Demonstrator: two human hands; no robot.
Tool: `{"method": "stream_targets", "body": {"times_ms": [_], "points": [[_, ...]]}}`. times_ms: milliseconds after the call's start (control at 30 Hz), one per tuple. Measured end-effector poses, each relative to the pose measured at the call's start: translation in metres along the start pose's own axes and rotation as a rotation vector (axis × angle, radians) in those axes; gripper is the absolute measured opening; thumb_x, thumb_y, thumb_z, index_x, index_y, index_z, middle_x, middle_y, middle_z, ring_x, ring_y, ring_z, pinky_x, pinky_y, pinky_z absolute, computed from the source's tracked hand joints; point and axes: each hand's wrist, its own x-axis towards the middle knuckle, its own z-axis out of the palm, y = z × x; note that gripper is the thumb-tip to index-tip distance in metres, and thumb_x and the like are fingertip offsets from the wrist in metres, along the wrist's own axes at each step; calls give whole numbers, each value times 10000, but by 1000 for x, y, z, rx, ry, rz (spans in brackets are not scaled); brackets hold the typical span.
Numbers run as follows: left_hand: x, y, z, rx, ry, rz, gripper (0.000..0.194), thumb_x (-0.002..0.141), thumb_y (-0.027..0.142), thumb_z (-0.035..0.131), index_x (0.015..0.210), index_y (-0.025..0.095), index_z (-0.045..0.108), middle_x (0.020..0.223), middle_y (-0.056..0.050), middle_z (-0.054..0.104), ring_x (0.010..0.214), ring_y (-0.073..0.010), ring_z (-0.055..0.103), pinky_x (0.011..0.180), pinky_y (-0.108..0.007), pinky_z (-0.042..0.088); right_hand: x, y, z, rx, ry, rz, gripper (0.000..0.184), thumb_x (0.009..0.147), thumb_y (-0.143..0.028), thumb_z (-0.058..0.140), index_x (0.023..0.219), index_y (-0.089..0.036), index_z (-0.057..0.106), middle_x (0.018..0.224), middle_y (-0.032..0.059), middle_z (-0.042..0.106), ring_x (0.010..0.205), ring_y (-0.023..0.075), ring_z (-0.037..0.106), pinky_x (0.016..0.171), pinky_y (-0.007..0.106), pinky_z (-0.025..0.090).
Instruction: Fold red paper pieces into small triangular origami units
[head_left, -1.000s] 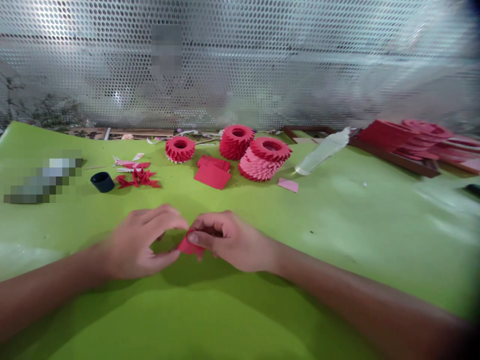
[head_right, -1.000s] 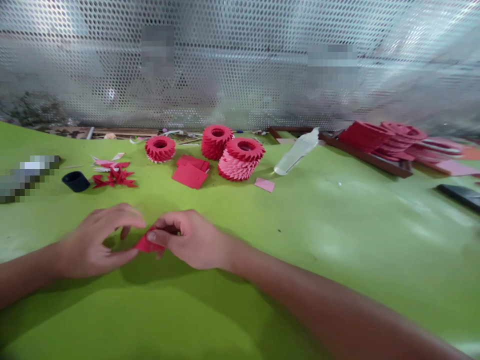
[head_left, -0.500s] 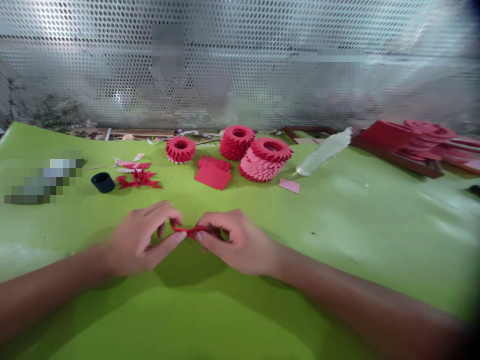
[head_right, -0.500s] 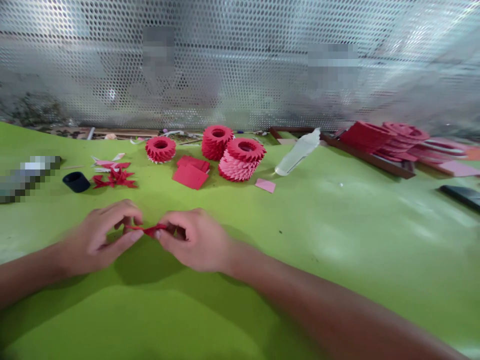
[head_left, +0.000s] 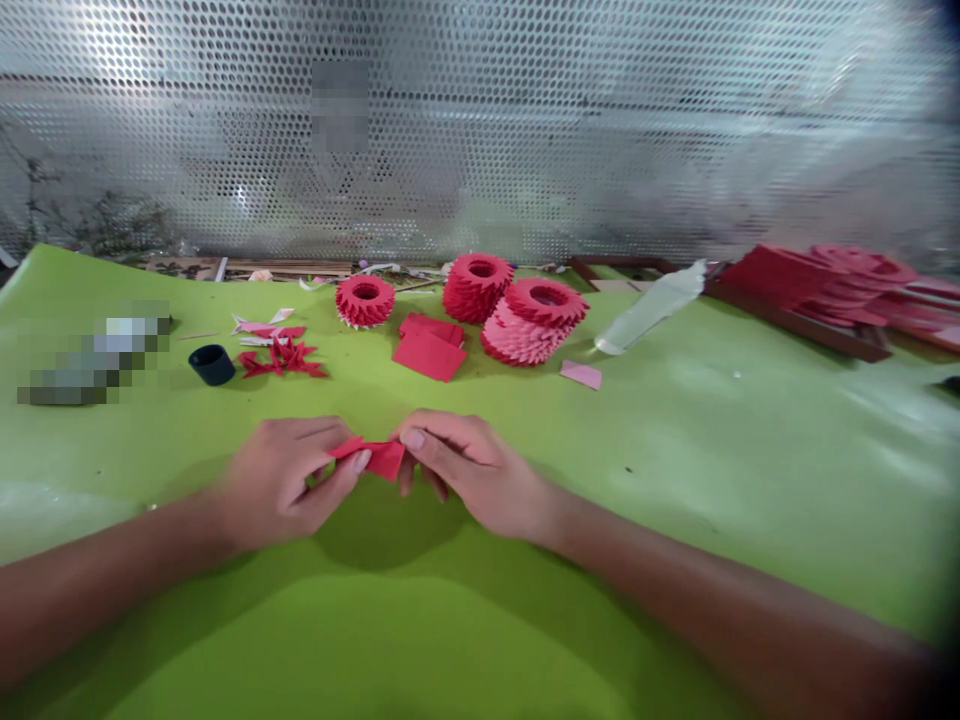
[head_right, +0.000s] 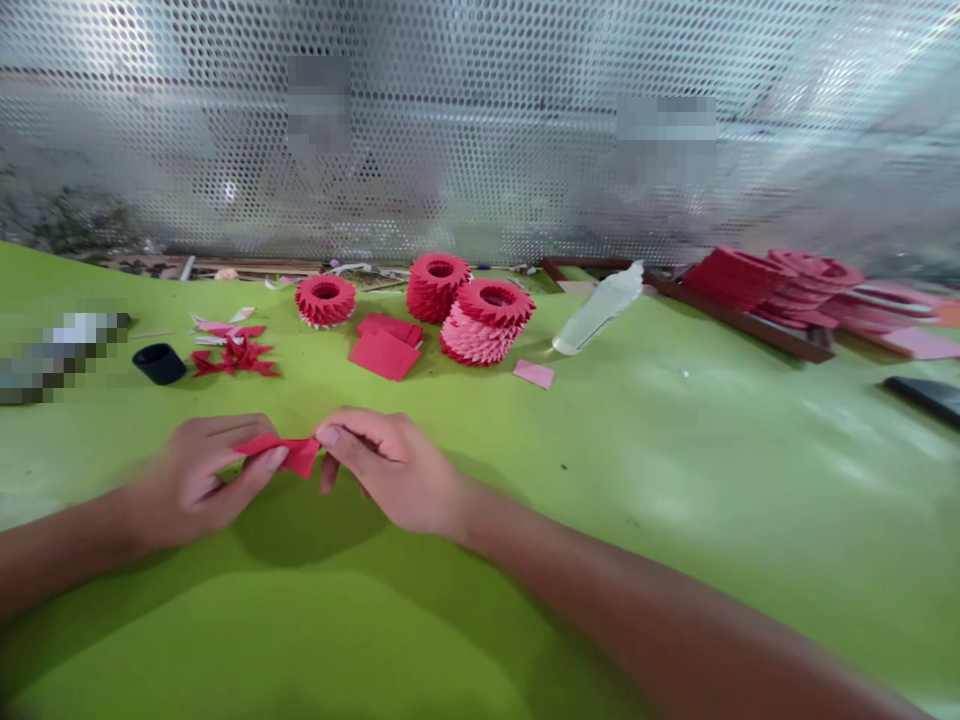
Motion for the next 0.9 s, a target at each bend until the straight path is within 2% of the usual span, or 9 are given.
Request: {"method": "stream_targets", "body": {"times_ms": [200, 367, 500, 667, 900], "points": [[-2, -1, 1, 3, 6, 9, 326, 998, 192, 413, 794, 151, 664, 593, 5, 612, 474, -105, 526, 476, -221, 348, -1, 2, 1, -45, -6, -17, 441, 1024, -519, 445, 897, -163, 671, 771, 18, 669, 520, 79, 450, 453, 205, 313], [-2, 1, 4, 15, 35, 17, 334, 996, 192, 412, 754, 149, 638, 581, 10, 573, 473, -112, 510, 478, -238, 332, 0, -2, 6, -252, 84, -112, 418, 1037, -412, 449, 770, -154, 640, 638, -19, 581, 528, 72, 468, 496, 201, 324], [-1, 3, 5, 9, 30, -2, 331, 994, 188, 419, 730, 154, 615, 584, 14, 558, 477, -110, 499, 481, -240, 325, 1, -3, 9, -384, 138, -137, 386, 1023, -363, 470, 732, -158, 620, 616, -19, 591, 533, 78, 493, 510, 208, 323], [-2, 2, 5, -12, 25, -38, 326, 997, 202, 422, 743, 154, 622, 610, 0, 598, 490, -116, 522, 477, -237, 327, 0, -2, 5, -282, 115, -106, 414, 1053, -371, 400, 783, -161, 632, 686, -7, 648, 535, 74, 520, 513, 193, 361], [-2, 2, 5, 16, 42, -21, 332, 1000, 205, 409, 747, 152, 618, 603, 0, 590, 490, -117, 519, 484, -240, 331, 0, -4, 7, -242, 103, -96, 344, 1022, -348, 480, 777, -158, 629, 634, -31, 595, 494, 58, 469, 473, 179, 339]]}}
